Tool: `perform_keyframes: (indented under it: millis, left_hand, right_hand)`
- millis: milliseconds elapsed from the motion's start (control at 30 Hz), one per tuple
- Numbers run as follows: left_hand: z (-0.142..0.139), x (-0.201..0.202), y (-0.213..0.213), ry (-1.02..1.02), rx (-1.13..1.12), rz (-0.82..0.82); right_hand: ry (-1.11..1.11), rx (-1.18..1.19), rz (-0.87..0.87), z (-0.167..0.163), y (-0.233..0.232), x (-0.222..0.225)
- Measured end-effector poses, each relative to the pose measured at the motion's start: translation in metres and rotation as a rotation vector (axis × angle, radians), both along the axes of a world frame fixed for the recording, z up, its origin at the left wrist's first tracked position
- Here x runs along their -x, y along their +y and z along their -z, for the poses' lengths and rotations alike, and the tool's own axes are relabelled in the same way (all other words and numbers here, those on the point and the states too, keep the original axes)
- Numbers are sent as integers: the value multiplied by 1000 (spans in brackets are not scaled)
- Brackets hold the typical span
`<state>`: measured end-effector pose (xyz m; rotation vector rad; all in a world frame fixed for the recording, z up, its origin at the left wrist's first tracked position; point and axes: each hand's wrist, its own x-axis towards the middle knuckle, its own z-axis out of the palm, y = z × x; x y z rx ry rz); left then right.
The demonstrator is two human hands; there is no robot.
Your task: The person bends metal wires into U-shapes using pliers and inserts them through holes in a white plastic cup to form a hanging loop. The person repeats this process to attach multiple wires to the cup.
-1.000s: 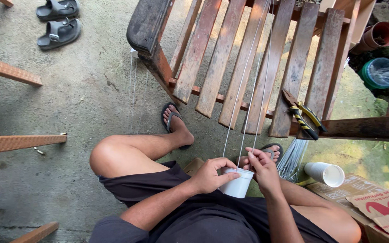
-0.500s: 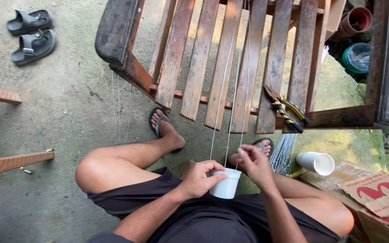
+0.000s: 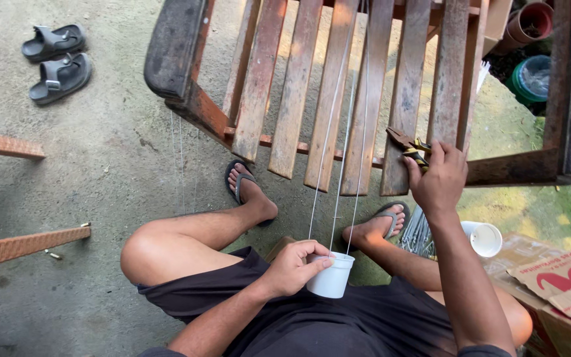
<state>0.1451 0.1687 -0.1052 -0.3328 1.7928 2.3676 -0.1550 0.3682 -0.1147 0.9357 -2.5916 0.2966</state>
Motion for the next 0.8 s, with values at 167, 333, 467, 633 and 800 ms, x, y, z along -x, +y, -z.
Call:
perform_keyframes:
  millis: [167,333,467,633,800]
  left_hand:
    - [5,0,-7,5,104,12]
    - [12,-4,-5,-5,-89,2]
    - [9,-6,-6,-19,-69,4]
    - [-1,-7,-10,-33,27,35]
    - [-3,-12,-5,-30,40,30]
  right_hand:
    - [18,-83,-12,1,1,4]
    - [56,-117,-6,1,2,-2]
    - [-41,5,-14,-3,11,-24]
    - [-602,508,43,-4,26,-65]
    - [-1285,667,151,-23,44,-88]
